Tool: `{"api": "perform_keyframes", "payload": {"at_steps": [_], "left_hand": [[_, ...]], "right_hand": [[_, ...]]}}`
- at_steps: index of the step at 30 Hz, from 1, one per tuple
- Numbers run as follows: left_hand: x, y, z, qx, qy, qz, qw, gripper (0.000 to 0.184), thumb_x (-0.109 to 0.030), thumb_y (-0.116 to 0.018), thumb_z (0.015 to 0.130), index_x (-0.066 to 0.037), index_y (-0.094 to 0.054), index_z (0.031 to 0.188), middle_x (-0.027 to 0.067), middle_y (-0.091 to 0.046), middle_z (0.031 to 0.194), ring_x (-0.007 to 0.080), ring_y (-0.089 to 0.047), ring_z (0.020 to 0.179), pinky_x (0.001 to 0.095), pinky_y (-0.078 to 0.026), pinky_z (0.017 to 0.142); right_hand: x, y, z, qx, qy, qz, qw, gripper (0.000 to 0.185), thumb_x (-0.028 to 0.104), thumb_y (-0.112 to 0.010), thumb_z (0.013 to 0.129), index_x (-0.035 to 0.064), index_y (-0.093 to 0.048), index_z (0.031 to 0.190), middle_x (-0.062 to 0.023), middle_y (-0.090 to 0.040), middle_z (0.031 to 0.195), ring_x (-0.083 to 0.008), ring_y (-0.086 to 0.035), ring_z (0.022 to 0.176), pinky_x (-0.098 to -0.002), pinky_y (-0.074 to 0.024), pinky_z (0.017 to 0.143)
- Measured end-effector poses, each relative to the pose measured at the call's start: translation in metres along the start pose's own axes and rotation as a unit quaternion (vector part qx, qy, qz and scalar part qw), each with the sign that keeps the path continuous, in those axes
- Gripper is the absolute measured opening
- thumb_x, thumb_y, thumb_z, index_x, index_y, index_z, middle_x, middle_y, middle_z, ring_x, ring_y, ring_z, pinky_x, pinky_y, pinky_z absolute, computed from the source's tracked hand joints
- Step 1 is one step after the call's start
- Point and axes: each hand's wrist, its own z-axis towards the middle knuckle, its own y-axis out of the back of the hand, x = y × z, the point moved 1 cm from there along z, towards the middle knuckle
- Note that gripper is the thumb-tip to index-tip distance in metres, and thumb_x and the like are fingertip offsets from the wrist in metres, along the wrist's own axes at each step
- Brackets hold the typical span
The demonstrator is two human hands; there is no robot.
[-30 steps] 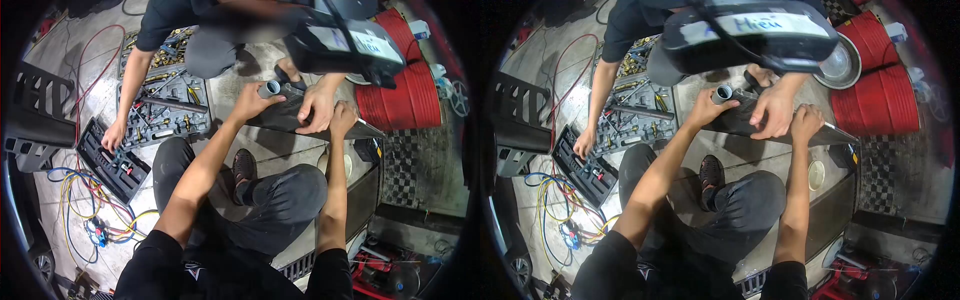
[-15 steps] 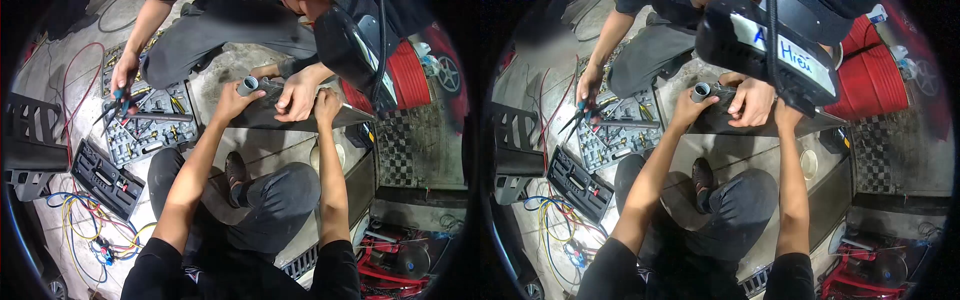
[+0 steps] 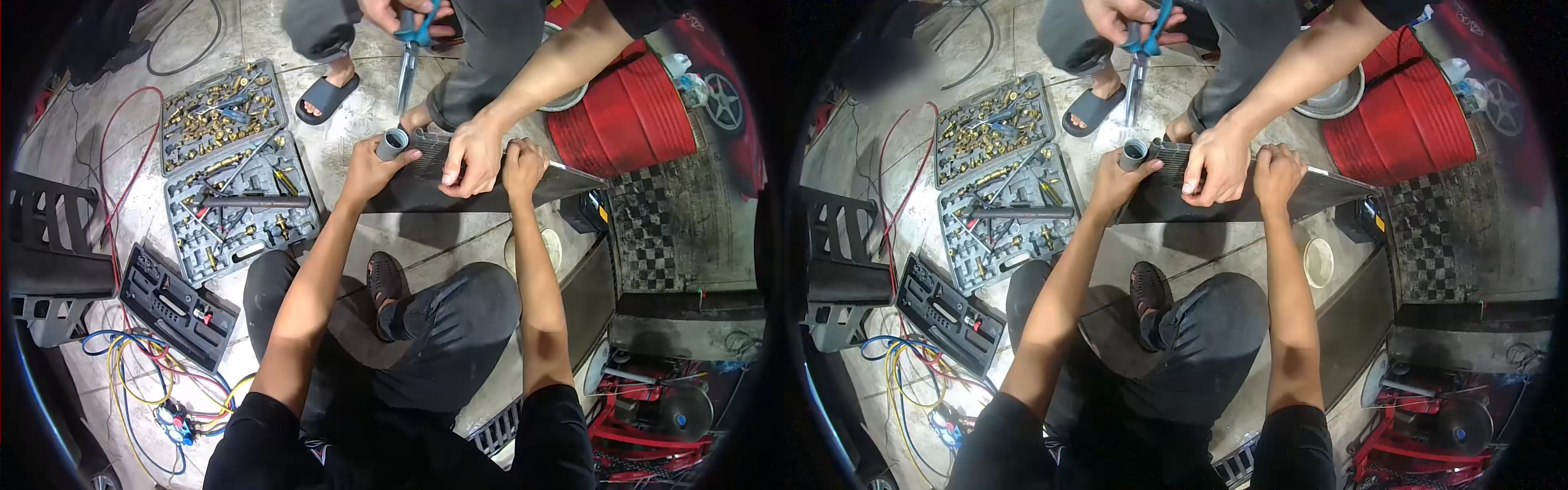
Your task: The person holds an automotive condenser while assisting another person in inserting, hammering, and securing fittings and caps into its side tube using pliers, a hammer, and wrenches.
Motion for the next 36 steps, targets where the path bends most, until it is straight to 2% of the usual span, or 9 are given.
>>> {"api": "perform_keyframes", "payload": {"at_steps": [10,23,26,36], "left_hand": [[-0.004,0.001,-0.001,0.001,0.029,0.018,0.999,0.043,-0.033,-0.087,0.076,0.004,-0.069,0.085,0.0036,-0.066,0.071,0.0089,-0.056,0.068,0.0309,-0.049,0.065],[-0.015,0.002,-0.002,0.003,0.023,0.041,0.999,0.039,-0.030,-0.087,0.077,0.003,-0.070,0.088,0.0042,-0.069,0.074,0.0088,-0.057,0.069,0.0301,-0.050,0.066],[-0.012,0.000,-0.001,-0.003,0.013,0.008,1.000,0.038,-0.029,-0.087,0.076,0.003,-0.070,0.088,0.0035,-0.069,0.074,0.0083,-0.056,0.068,0.0298,-0.049,0.065],[-0.010,0.002,0.000,0.000,0.019,0.041,0.999,0.040,-0.032,-0.087,0.077,0.003,-0.068,0.084,0.0032,-0.067,0.072,0.0086,-0.056,0.067,0.0306,-0.049,0.063]], "right_hand": [[0.003,0.000,0.001,-0.008,-0.007,0.002,1.000,0.031,0.024,-0.052,0.089,0.0033,-0.073,0.080,-0.0130,-0.068,0.088,-0.0340,-0.060,0.087,-0.0471,-0.0388,0.092],[0.004,-0.001,0.002,-0.012,-0.011,0.001,1.000,0.033,0.026,-0.051,0.090,0.0028,-0.073,0.082,-0.0136,-0.068,0.089,-0.0342,-0.060,0.088,-0.0476,-0.0386,0.093],[0.003,0.000,0.002,-0.003,-0.012,-0.005,1.000,0.033,0.025,-0.051,0.090,0.0029,-0.073,0.082,-0.0137,-0.068,0.089,-0.0341,-0.060,0.088,-0.0476,-0.0386,0.092],[0.002,-0.002,0.001,-0.017,0.004,-0.004,1.000,0.031,0.024,-0.051,0.089,0.0031,-0.073,0.082,-0.0126,-0.067,0.089,-0.0343,-0.060,0.087,-0.0477,-0.0389,0.090]]}}
